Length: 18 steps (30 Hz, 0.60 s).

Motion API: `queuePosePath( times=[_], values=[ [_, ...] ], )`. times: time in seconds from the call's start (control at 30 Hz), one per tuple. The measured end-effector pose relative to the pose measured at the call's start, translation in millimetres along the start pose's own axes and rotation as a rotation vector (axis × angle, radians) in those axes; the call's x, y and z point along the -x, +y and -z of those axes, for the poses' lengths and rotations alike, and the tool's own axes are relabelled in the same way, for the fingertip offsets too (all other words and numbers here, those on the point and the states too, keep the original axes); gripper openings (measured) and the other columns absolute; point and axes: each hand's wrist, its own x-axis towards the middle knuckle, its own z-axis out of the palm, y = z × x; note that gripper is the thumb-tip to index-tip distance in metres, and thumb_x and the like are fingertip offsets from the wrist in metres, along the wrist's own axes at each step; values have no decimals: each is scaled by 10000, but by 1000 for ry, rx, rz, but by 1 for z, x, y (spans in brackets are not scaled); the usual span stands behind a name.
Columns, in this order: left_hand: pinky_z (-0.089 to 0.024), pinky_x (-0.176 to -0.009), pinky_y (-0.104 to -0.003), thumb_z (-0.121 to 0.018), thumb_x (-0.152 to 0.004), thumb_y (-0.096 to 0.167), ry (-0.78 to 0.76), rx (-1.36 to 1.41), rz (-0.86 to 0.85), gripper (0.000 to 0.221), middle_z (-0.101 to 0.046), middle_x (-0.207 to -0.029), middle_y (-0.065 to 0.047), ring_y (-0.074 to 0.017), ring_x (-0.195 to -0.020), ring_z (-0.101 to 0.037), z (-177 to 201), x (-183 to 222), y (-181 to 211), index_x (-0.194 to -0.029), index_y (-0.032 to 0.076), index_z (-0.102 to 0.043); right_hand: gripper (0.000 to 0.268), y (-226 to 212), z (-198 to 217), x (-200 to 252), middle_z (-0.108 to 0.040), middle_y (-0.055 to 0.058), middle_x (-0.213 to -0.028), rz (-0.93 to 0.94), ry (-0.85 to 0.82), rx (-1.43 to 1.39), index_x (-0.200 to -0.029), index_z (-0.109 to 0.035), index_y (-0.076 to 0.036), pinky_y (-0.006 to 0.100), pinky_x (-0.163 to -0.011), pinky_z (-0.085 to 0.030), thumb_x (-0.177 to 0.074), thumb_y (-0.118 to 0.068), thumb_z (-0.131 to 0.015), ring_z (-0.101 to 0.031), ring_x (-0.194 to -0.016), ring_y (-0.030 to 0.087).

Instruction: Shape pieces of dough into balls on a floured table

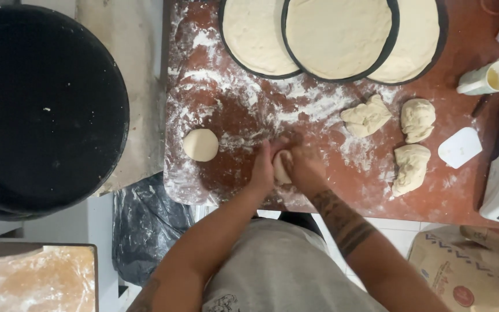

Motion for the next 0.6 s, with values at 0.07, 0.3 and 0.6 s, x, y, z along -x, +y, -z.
queuePosePath(
  times=[0.07,0.3,0.6],
  values=[
    [-81,-1291,-541,-302,-1038,722,69,-185,37,874,-132,-1709,-179,-376,-1574,-107,35,-40,-38,-1640,92,-236,412,0,-6,-3,-657,97,-787,24,-379,-64,-834,-671,-145,432,-819,-528,-924,-542,-610,-680,-857,328],
    [-85,-1283,-573,-296,-1033,672,-37,35,126,844,-182,-1687,-219,-436,-1562,-104,-33,43,38,-1616,63,-266,279,1,-30,11,-642,183,-907,-67,-130,-244,-972,-648,-113,471,-837,-456,-982,-384,-581,-602,-906,406],
    [-150,-1290,-529,-415,-998,699,57,-9,44,881,-307,-1649,-226,-402,-1528,-265,-3,-11,-23,-1564,25,-394,403,-46,51,-30,-592,304,-1203,-201,-157,-748,-1231,-585,69,560,-1167,-318,-893,-151,-563,-519,-1259,496]
  ],
)
